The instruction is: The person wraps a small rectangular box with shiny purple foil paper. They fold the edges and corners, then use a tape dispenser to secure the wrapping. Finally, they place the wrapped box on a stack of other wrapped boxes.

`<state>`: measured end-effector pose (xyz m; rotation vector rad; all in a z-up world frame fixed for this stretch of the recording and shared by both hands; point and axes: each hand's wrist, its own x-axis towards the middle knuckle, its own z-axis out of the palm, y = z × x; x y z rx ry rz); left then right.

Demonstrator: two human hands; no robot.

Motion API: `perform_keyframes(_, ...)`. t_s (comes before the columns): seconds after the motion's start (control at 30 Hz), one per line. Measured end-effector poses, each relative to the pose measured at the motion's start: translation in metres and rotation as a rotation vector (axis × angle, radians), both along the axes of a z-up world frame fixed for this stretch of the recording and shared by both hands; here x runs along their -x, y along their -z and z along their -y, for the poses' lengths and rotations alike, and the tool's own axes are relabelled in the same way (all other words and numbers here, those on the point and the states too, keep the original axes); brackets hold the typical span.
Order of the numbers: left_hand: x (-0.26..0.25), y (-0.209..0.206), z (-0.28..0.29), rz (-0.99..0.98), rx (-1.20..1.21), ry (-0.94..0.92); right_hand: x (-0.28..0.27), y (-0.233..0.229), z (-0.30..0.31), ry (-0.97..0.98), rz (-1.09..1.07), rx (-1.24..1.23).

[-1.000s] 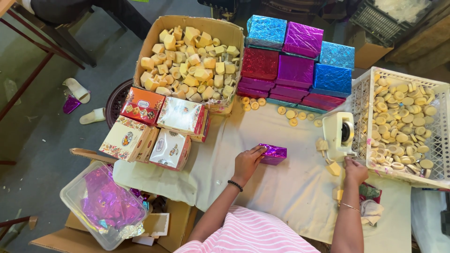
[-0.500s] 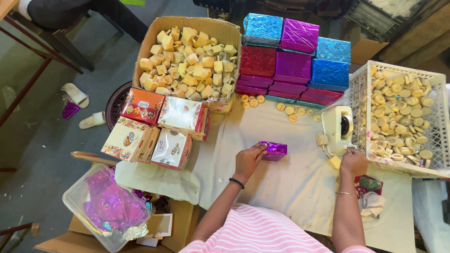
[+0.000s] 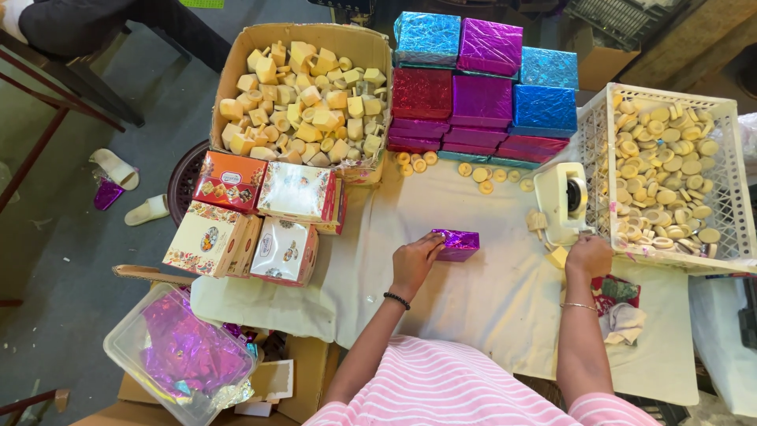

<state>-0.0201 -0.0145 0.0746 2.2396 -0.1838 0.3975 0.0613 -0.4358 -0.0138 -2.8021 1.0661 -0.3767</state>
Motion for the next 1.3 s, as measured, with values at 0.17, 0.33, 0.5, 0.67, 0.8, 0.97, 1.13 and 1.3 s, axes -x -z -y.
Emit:
perform_keyframes(0.17, -0.003, 0.007, 0.000, 0.018, 0.009, -0.012, 0.043, 0.058, 0.025, 0.060, -0.095, -0.030)
perform_keyframes(0.33, -0.004, 0.006, 0.001, 0.032, 0.045, -0.013, 0.110, 0.059, -0.009, -0.013, -0.109, -0.125)
perform_keyframes(0.5, -0.005, -0.004, -0.001, -0.051, 0.017, -0.006, 0.139, 0.055, -0.049, -0.160, 0.292, -0.190)
perform_keyframes(0.67, -0.008, -0.006, 0.000, -0.068, 0.056, -0.022, 0.134, -0.011, -0.119, -0.451, 0.424, -0.265)
perform_keyframes(0.8, -0.011, -0.016, 0.002, -0.198, 0.115, -0.074, 0.126, -0.058, -0.174, -0.654, 0.464, -0.379)
perform_keyframes(0.97, -0.020, -0.007, 0.004, -0.254, 0.172, -0.109, 0.118, -0.077, -0.223, -0.781, 0.380, -0.459)
perform_keyframes(1.13, -0.032, 0.007, 0.003, -0.373, 0.271, -0.146, 0.101, -0.072, -0.253, -0.736, 0.227, -0.582)
perform_keyframes(1.3, -0.039, 0.006, 0.005, -0.451, 0.223, -0.184, 0.078, -0.066, -0.260, -0.691, 0.225, -0.666)
